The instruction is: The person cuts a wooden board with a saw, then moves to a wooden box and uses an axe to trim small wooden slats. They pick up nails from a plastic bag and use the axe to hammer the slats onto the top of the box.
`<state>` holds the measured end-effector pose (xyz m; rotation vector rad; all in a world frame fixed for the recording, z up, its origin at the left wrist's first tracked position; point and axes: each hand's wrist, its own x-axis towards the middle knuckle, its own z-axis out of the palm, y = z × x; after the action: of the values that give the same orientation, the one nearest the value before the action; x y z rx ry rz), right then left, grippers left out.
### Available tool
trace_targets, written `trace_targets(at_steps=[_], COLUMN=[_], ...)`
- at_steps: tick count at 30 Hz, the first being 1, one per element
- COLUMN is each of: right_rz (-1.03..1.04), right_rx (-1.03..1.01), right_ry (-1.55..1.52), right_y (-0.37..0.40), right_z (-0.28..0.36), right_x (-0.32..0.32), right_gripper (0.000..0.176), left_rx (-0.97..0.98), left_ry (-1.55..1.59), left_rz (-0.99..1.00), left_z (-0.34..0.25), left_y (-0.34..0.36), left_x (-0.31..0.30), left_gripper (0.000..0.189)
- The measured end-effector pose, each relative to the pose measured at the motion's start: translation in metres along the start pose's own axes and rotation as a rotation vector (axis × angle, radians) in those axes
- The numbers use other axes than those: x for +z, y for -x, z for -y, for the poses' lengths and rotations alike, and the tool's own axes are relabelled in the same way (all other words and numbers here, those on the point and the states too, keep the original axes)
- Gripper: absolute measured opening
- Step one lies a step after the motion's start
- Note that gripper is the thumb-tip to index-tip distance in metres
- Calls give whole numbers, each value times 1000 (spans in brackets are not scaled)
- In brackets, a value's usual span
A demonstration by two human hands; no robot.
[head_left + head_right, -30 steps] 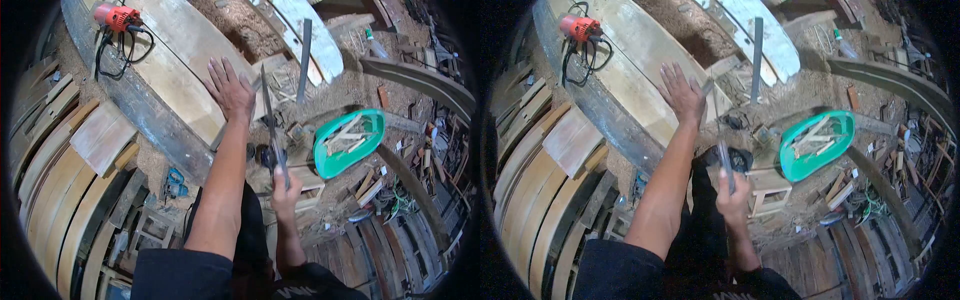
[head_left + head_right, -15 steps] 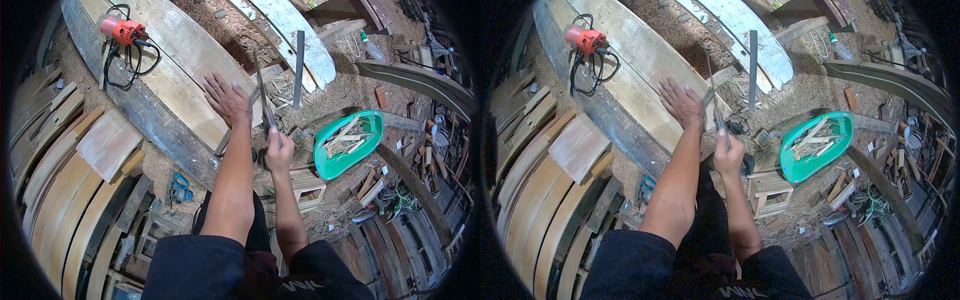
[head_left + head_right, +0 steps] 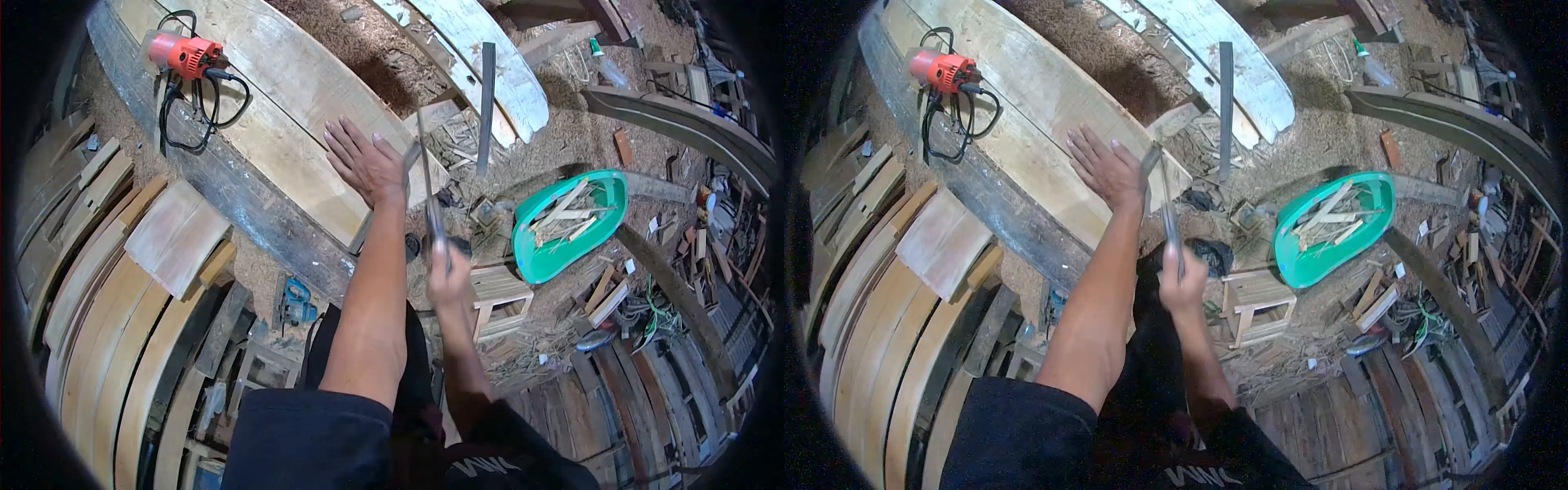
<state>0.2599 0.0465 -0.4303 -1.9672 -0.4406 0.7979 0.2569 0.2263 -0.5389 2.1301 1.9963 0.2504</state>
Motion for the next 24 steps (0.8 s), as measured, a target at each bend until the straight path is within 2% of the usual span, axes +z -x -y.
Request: trace_targets(at_steps=[1,4,6,7,10,11,13,16,17,18,19,22,24], right_rz=[-5,-41,14,-30,-14,-16,23,9,42,42,31,10,24], right_rx=[4,35,79,6,-20,45,89,57,82,-8,17,43,61], right_ry=[20,17,-64,-83,-50,-133,4,-37,-82,-21,-62,-78,-55], right_y=[24,31,-17,-43,-38,-9,47,24,-10,-39,-67,-33,35], right_z=[3,8,-9,-10,0,-8,-4,-11,-3,-19,-1,-1,-13], right_x=[-5,-10,5,19,15,9,-13,-13,-6,7,15,12,-11], right_gripper=[37,36,37,38,38,36,35,35,35,35,34,35,34], left_rx=[4,1,7,7,1,4,7,10,16,21,21,26,30], left_ry=[12,38,32,39,35,33,36,29,27,26,31,41,36], left_rz=[5,-9,-17,-22,-15,-11,-9,-16,-27,-42,-38,-29,-49], left_z=[1,1,1,-2,-1,0,-1,4,4,3,2,-1,2], left_y=[1,-1,0,-3,-1,1,1,5,3,1,1,2,1], left_x=[-1,0,2,4,1,0,1,2,4,5,4,1,5], left_gripper=[65,65,65,65,65,65,65,64,64,64,64,65,64])
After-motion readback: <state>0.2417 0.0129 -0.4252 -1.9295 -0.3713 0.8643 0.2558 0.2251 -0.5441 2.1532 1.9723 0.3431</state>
